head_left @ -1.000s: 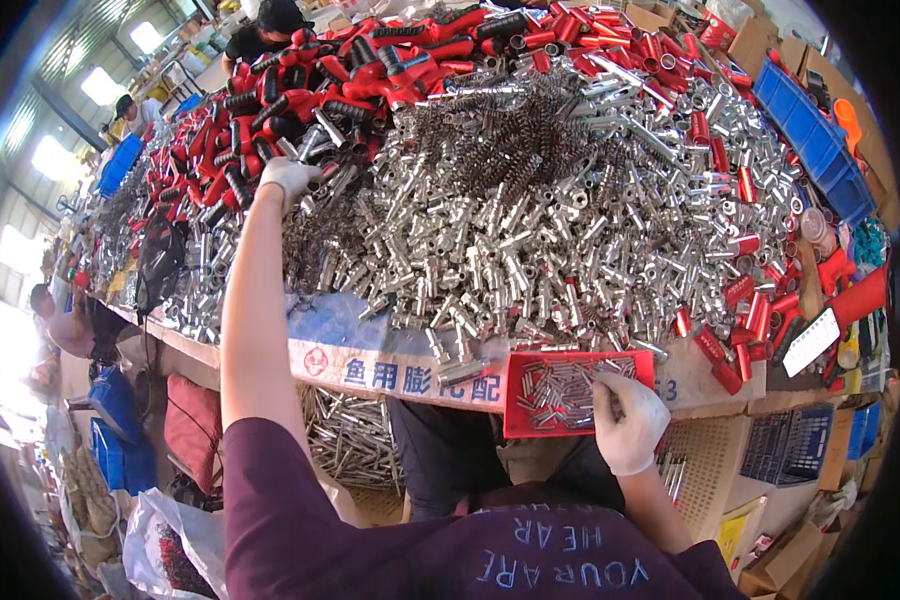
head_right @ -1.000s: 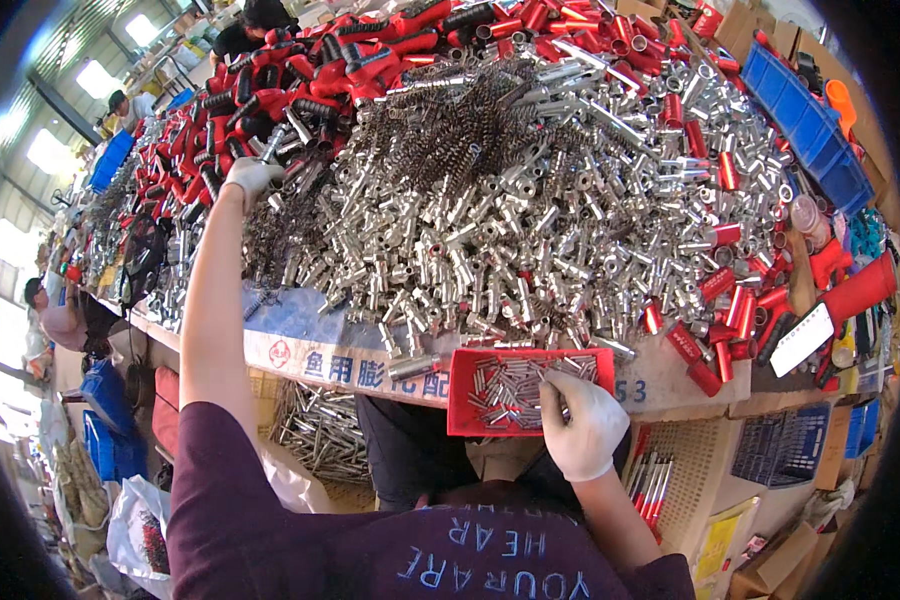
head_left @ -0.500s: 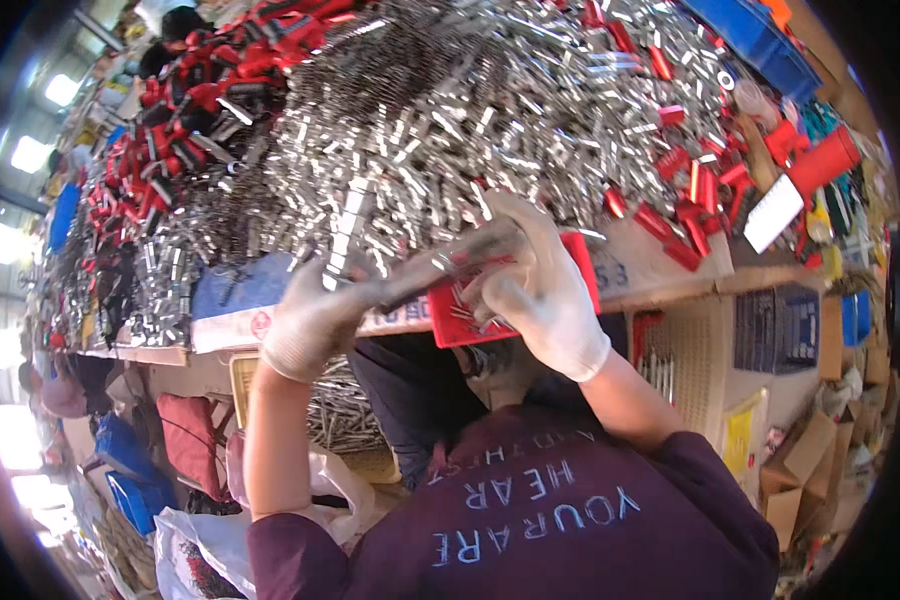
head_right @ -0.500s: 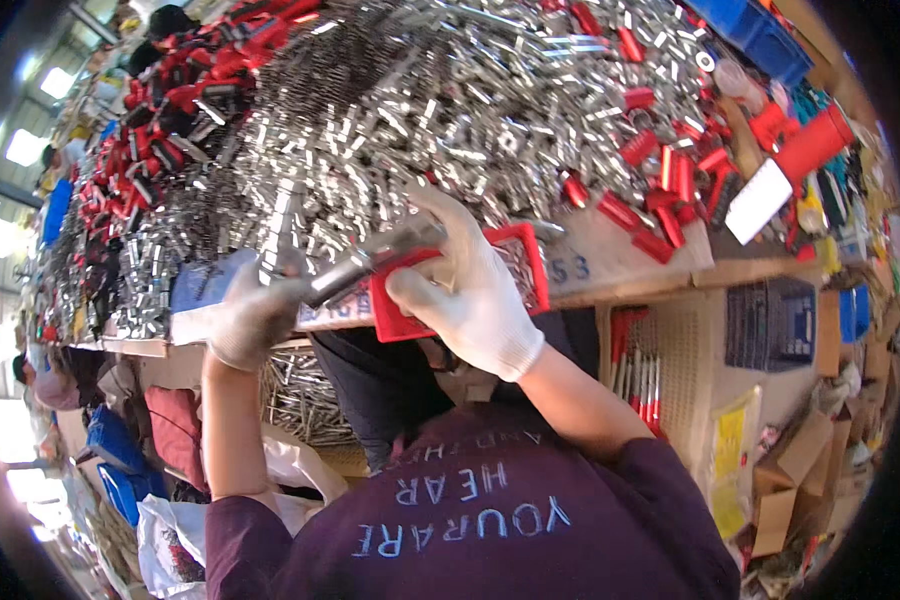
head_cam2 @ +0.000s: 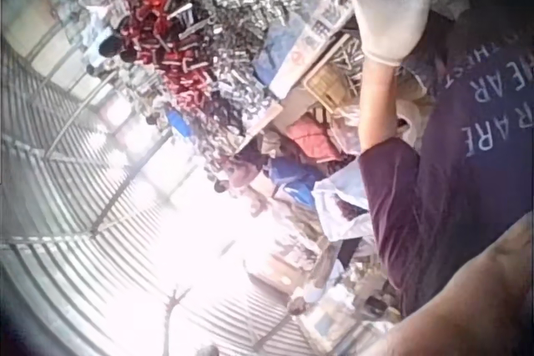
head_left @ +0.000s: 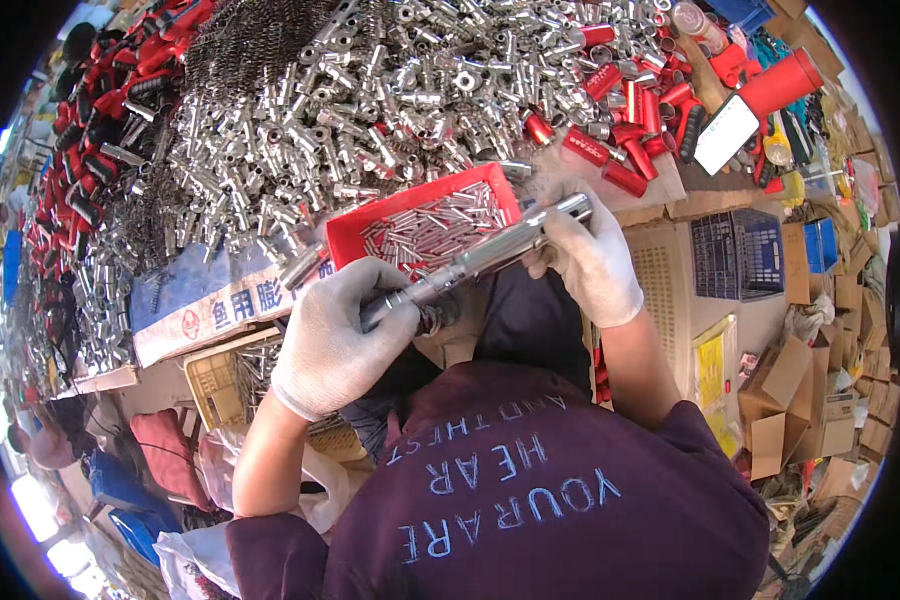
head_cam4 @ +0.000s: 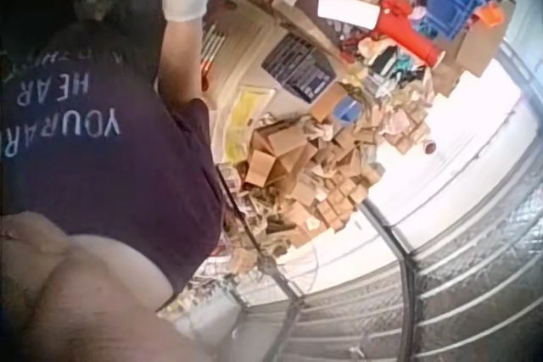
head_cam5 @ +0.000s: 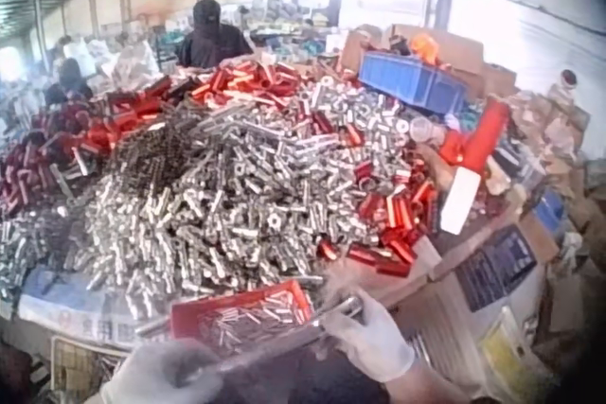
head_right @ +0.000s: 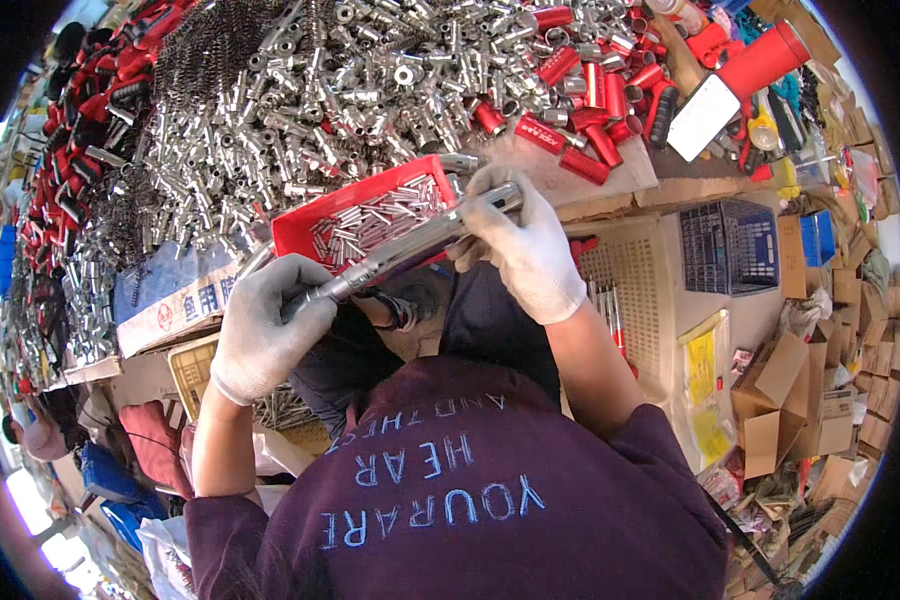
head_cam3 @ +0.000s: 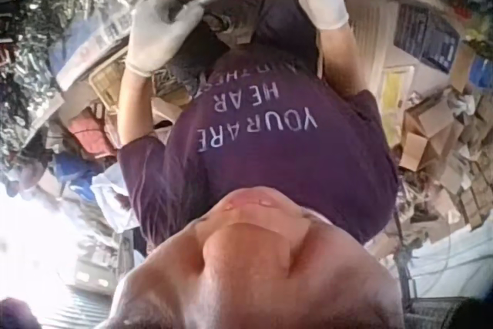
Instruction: Assembling red-handled metal tools by inserting pins and tubes.
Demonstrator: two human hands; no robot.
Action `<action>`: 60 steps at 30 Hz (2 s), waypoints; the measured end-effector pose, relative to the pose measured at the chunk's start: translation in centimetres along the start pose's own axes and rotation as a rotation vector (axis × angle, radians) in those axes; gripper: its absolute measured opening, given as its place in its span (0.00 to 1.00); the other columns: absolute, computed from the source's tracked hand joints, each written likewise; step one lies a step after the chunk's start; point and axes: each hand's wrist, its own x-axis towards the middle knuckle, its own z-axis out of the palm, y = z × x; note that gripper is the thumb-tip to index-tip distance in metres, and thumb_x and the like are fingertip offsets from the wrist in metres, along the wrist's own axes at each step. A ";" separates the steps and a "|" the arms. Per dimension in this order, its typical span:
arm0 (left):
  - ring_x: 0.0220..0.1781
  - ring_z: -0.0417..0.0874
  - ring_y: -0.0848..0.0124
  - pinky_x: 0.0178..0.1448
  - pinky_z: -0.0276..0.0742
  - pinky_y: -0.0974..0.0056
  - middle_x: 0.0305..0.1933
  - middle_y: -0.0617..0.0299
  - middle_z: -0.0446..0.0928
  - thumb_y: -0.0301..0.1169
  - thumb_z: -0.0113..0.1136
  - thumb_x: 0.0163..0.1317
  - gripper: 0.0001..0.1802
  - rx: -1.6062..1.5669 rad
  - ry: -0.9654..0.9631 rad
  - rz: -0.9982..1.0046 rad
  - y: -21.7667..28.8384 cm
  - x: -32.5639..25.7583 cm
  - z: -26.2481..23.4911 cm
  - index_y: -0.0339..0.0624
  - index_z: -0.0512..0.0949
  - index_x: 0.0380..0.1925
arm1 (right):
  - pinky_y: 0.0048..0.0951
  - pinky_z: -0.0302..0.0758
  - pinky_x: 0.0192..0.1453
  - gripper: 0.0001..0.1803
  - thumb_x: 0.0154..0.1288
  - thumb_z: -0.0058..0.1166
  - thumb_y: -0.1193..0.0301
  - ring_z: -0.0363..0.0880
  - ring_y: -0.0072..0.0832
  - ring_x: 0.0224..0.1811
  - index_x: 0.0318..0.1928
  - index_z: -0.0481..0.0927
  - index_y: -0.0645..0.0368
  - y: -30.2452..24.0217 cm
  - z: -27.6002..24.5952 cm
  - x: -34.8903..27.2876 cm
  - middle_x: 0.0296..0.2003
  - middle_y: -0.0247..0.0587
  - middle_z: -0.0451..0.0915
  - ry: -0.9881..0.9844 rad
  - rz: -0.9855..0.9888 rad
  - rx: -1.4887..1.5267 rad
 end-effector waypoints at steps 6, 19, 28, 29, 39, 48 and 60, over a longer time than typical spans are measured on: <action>0.28 0.84 0.67 0.36 0.78 0.64 0.26 0.48 0.81 0.29 0.58 0.58 0.12 -0.045 0.057 -0.089 1.2 0.2 0.8 0.32 0.81 0.37 | 0.28 0.82 0.36 0.14 0.69 0.56 0.67 0.80 0.26 0.36 0.49 0.70 0.59 0.3 2.3 -0.6 0.39 0.39 0.78 -0.052 0.076 -0.072; 0.29 0.86 0.60 0.33 0.81 0.61 0.33 0.54 0.83 0.37 0.75 0.49 0.30 0.655 0.286 0.245 1.2 -2.6 5.0 0.38 0.78 0.52 | 0.24 0.73 0.15 0.18 0.76 0.45 0.54 0.76 0.27 0.14 0.49 0.67 0.55 0.6 5.5 -2.5 0.29 0.40 0.76 -0.255 0.354 -0.167; 0.24 0.82 0.68 0.25 0.75 0.64 0.27 0.62 0.78 0.44 0.73 0.48 0.32 0.820 0.266 0.329 -0.2 -2.7 4.8 0.40 0.78 0.52 | 0.22 0.63 0.11 0.20 0.73 0.44 0.52 0.69 0.24 0.08 0.46 0.70 0.58 -0.7 5.5 -2.6 0.16 0.40 0.76 -0.099 0.476 -0.315; 0.24 0.82 0.68 0.25 0.75 0.64 0.27 0.62 0.78 0.44 0.73 0.48 0.32 0.818 0.267 0.329 -0.1 -2.7 4.8 0.40 0.78 0.52 | 0.22 0.62 0.11 0.20 0.73 0.44 0.52 0.68 0.24 0.08 0.46 0.70 0.58 -0.7 5.5 -2.7 0.16 0.40 0.76 -0.101 0.472 -0.302; 0.20 0.76 0.74 0.22 0.70 0.67 0.25 0.68 0.73 0.44 0.72 0.47 0.32 0.852 0.350 0.406 0.7 -2.8 4.9 0.42 0.78 0.52 | 0.23 0.60 0.12 0.18 0.76 0.42 0.54 0.66 0.22 0.08 0.43 0.69 0.58 -0.9 6.4 -3.4 0.16 0.37 0.72 -0.168 0.307 -0.343; 0.24 0.82 0.68 0.25 0.74 0.64 0.28 0.63 0.79 0.40 0.74 0.44 0.32 0.765 0.254 0.360 0.5 -2.8 4.5 0.42 0.78 0.52 | 0.17 0.59 0.12 0.22 0.77 0.35 0.51 0.67 0.17 0.10 0.45 0.71 0.59 -0.1 6.2 -3.8 0.21 0.34 0.74 -0.156 0.281 -0.296; 0.23 0.82 0.67 0.24 0.74 0.64 0.27 0.61 0.79 0.39 0.75 0.43 0.31 0.803 0.288 0.403 0.7 -2.9 4.2 0.41 0.78 0.49 | 0.19 0.62 0.15 0.24 0.77 0.38 0.47 0.69 0.19 0.12 0.48 0.69 0.58 -0.2 6.5 -4.0 0.18 0.37 0.73 -0.197 0.188 -0.288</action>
